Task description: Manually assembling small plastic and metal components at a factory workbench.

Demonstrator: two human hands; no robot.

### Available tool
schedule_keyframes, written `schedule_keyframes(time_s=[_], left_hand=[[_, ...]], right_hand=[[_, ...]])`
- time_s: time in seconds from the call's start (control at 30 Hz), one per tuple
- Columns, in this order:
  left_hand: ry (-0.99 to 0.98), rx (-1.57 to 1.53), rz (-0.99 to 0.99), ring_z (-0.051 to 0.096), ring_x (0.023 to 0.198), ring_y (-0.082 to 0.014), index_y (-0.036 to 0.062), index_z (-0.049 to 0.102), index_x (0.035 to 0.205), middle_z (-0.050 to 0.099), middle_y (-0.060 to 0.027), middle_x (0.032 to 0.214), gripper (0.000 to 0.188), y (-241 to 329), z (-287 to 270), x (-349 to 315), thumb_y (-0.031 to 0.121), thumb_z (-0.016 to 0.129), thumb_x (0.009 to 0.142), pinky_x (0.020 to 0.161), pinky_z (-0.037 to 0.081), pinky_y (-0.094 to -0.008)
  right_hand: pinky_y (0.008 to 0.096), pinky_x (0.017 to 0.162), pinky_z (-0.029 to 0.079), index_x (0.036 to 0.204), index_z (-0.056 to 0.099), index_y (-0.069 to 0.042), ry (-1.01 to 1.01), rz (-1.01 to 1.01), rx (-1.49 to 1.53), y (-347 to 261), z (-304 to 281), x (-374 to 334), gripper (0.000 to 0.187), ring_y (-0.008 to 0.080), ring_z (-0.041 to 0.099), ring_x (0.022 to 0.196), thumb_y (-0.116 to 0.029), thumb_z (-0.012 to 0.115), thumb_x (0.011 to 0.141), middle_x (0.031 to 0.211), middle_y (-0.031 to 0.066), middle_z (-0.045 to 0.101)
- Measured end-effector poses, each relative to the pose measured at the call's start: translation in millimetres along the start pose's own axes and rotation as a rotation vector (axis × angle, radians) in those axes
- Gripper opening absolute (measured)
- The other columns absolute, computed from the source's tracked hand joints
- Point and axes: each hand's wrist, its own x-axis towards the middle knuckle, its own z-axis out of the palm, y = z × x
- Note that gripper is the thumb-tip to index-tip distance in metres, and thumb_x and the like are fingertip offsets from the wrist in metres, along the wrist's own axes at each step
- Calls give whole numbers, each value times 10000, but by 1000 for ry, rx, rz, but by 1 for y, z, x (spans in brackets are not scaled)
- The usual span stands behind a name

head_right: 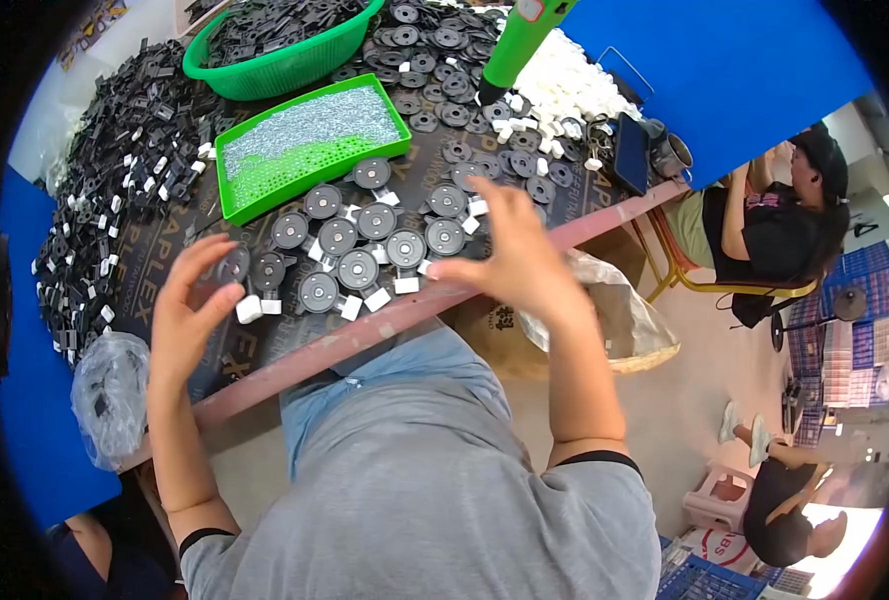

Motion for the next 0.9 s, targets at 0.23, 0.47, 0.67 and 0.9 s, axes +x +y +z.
schedule_keyframes(time_s=[0.23,0.47,0.67,0.9], left_hand=[[170,290,175,378,1337,-413,115,412,1433,297,-250,1483,898,5,97,-26,294,859,674,1071,362,-472],[315,508,158,442,1225,-422,122,437,1380,384,-194,1426,898,14,139,-7,250,863,601,1009,374,-516],[334,460,164,457,1215,-380,94,538,1213,461,-150,1341,747,13,133,-5,255,874,565,1008,385,-482],[403,358,184,491,1157,-342,63,514,1146,555,-127,1223,716,15,123,-21,192,875,541,966,401,-448]], right_hand=[[500,1019,380,1432,395,-144,175,-44,66,-25,74,-6,845,447,424,1209,-452,791,752,1326,242,409],[408,961,450,1295,552,-108,301,-163,365,-42,103,7,648,331,537,1144,-386,799,764,1263,167,496],[383,1013,424,1122,688,-120,228,-134,651,-37,102,16,500,270,520,1225,-249,873,675,1287,115,547],[367,1042,387,1070,694,-81,60,-62,870,-48,109,14,458,251,489,1267,-193,875,664,1299,144,544]])
